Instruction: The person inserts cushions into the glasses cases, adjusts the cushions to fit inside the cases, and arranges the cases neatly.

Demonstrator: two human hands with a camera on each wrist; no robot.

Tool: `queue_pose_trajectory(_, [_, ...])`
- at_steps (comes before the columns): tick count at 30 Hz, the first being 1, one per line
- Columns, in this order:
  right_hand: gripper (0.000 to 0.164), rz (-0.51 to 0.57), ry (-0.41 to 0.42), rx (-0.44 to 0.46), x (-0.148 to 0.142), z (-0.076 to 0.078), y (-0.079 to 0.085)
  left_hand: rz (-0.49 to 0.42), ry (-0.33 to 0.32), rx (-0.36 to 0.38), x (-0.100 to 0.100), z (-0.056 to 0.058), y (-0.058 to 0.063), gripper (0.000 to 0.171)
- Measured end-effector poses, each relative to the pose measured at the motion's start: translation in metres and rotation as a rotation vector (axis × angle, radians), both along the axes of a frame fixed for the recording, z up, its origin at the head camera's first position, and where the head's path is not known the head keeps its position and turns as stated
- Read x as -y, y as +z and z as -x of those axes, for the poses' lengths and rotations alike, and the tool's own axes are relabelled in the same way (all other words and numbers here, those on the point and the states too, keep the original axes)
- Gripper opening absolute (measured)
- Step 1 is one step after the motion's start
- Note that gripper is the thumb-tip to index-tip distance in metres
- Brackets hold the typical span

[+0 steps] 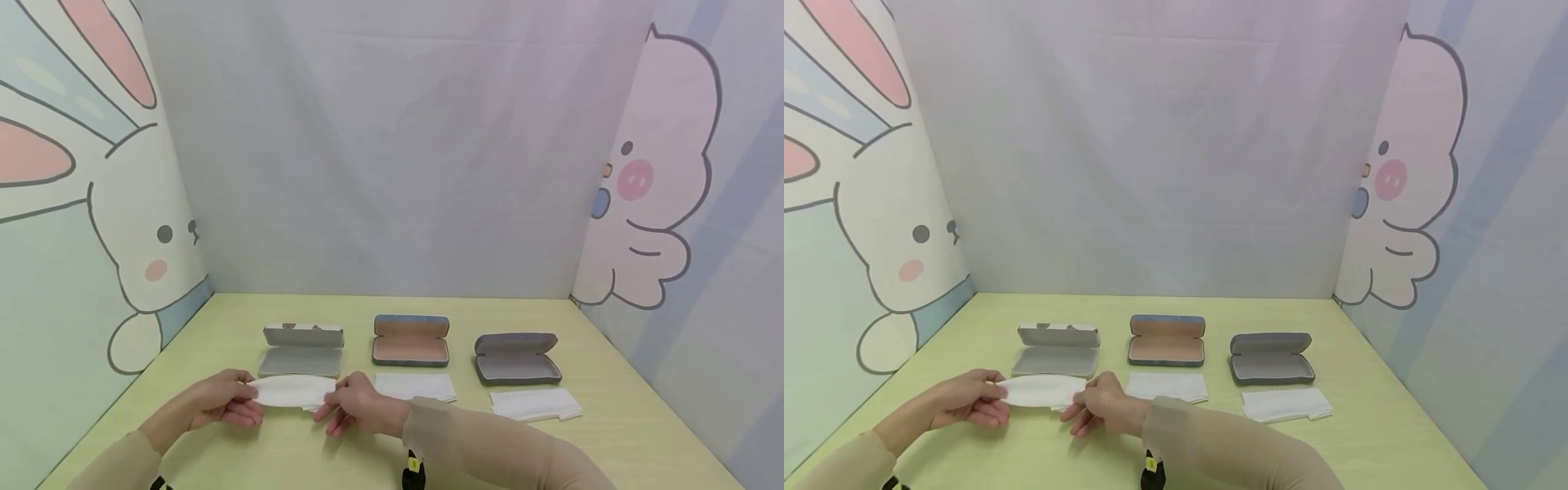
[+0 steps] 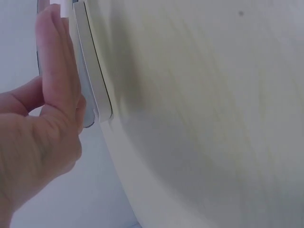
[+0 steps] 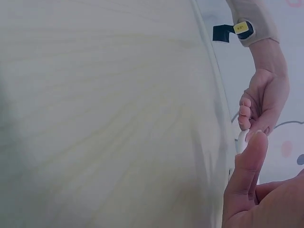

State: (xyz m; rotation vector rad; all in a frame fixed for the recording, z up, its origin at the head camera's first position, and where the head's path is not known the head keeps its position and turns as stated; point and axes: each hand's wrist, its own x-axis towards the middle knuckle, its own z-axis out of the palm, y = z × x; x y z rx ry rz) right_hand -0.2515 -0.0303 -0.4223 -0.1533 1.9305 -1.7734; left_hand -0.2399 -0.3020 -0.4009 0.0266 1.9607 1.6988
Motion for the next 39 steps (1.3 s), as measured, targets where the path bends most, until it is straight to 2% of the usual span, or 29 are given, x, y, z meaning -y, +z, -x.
queue_pose_trajectory(4, [0.007, -0.001, 0.017, 0.0, -0.002, 0.003, 0.002, 0.006, 0.001, -0.004, 0.0, 0.003, 0.001, 0.014])
queue_pose_trajectory(10, [0.006, 0.001, 0.031, 0.0, -0.003, 0.008, 0.008, -0.007, -0.002, -0.01, 0.0, 0.005, 0.004, 0.014])
queue_pose_trajectory(17, [0.025, 0.028, 0.048, -0.002, -0.002, 0.016, 0.012, 0.005, 0.008, -0.025, -0.001, 0.009, 0.009, 0.016])
queue_pose_trajectory(25, [0.029, 0.027, 0.068, -0.012, 0.003, 0.026, 0.02, -0.003, 0.021, -0.033, 0.002, 0.015, 0.012, 0.02])
queue_pose_trajectory(32, [0.013, 0.016, 0.069, -0.023, 0.008, 0.031, 0.027, -0.007, 0.027, -0.047, 0.005, 0.019, 0.019, 0.022])
queue_pose_trajectory(37, [0.014, 0.031, 0.075, -0.022, 0.009, 0.035, 0.031, 0.001, 0.041, -0.051, 0.007, 0.024, 0.021, 0.019])
queue_pose_trajectory(39, [0.01, 0.028, 0.073, -0.025, 0.009, 0.037, 0.032, 0.009, 0.05, -0.05, 0.007, 0.027, 0.021, 0.02])
